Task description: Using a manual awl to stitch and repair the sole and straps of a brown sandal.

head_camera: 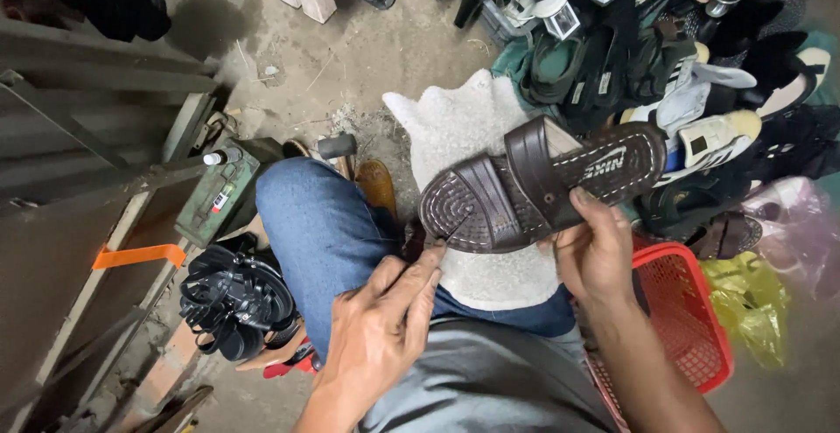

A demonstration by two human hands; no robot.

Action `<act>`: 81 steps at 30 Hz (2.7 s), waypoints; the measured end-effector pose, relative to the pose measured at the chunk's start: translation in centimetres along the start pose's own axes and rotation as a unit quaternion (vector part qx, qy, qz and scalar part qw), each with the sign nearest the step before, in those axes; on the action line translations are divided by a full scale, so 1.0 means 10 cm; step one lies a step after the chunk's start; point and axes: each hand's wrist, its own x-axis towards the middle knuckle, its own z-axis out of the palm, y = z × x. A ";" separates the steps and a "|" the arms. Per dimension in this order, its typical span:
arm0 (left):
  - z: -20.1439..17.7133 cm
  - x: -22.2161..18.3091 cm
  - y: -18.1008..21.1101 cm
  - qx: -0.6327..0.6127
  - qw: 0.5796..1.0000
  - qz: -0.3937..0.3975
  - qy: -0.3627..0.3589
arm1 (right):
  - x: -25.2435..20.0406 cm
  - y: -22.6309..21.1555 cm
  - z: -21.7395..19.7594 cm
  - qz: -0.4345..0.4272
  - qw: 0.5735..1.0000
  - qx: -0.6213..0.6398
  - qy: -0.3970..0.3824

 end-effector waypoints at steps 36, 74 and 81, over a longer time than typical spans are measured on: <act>-0.24 0.33 -0.13 -0.032 0.987 -0.046 -0.151 | -0.47 -0.31 0.42 -0.015 0.771 -0.628 -0.109; -0.29 -0.08 -0.65 -0.067 0.990 -0.096 -0.073 | -0.41 0.21 0.81 -0.305 0.645 -0.547 -0.438; -0.37 -0.19 -0.87 -0.046 0.997 0.007 -0.055 | 0.19 -0.27 0.32 -0.394 0.501 -0.729 -0.250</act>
